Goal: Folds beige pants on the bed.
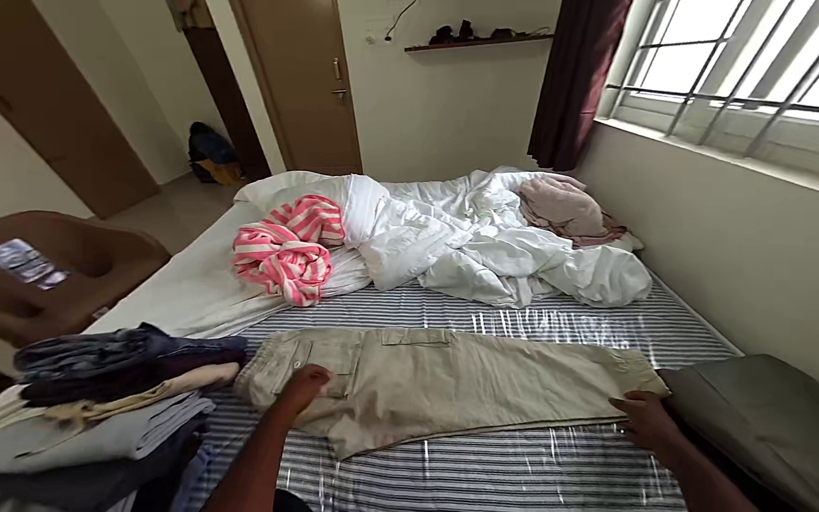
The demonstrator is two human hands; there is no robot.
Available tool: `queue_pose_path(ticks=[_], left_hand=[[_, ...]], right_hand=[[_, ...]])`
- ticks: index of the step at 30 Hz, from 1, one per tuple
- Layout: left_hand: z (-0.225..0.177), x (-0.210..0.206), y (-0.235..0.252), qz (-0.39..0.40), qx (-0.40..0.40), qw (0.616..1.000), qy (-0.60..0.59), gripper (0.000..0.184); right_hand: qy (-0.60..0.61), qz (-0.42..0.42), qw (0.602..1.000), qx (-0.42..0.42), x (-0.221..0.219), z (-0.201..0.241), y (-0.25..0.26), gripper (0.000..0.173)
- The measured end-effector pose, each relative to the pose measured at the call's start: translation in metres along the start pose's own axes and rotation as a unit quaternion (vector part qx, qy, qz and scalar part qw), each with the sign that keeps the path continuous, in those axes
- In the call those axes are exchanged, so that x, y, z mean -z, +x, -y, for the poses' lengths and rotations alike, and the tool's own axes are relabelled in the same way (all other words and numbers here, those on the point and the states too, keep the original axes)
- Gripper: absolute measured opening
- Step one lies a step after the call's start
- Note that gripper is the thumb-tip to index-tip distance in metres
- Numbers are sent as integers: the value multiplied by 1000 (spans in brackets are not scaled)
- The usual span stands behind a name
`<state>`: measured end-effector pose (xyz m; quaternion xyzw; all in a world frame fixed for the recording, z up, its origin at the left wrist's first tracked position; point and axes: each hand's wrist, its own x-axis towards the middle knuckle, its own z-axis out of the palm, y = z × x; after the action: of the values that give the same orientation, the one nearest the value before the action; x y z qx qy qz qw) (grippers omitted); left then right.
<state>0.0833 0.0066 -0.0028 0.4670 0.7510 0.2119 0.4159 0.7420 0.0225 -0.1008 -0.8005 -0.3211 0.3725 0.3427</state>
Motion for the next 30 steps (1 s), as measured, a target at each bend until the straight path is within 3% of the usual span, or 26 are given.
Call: queue_pose_path(ticks=[2, 4, 7, 10, 15, 18, 20, 23, 27, 30], left_hand=[[19, 18, 3, -233, 105, 953, -163, 59], [39, 30, 9, -339, 182, 881, -277, 77], [60, 41, 6, -286, 234, 829, -419, 65], [86, 53, 16, -238, 222, 819, -473, 66], [109, 52, 34, -270, 201, 823, -458, 63], [108, 49, 41, -285, 203, 814, -464, 68], [110, 48, 46, -289, 201, 811, -467, 74], [112, 49, 50, -298, 193, 808, -470, 76], [108, 46, 58, -324, 191, 821, -429, 76], [108, 44, 65, -340, 192, 830, -398, 71]], right_hand=[[45, 14, 999, -5, -2, 1, -3, 55], [15, 29, 999, 8, -7, 2, -5, 51], [-174, 102, 979, 18, -19, 20, -26, 57], [-324, 253, 911, 25, -55, 45, -79, 60], [-245, 473, 818, 217, -171, 53, -177, 40], [-118, 526, 822, 182, -241, 47, -243, 34], [-44, 530, 840, 111, -281, 44, -281, 33], [51, 457, 888, 3, -327, 52, -319, 35], [149, 395, 897, -132, -358, 67, -335, 36], [159, 360, 905, -164, -368, 74, -331, 29]])
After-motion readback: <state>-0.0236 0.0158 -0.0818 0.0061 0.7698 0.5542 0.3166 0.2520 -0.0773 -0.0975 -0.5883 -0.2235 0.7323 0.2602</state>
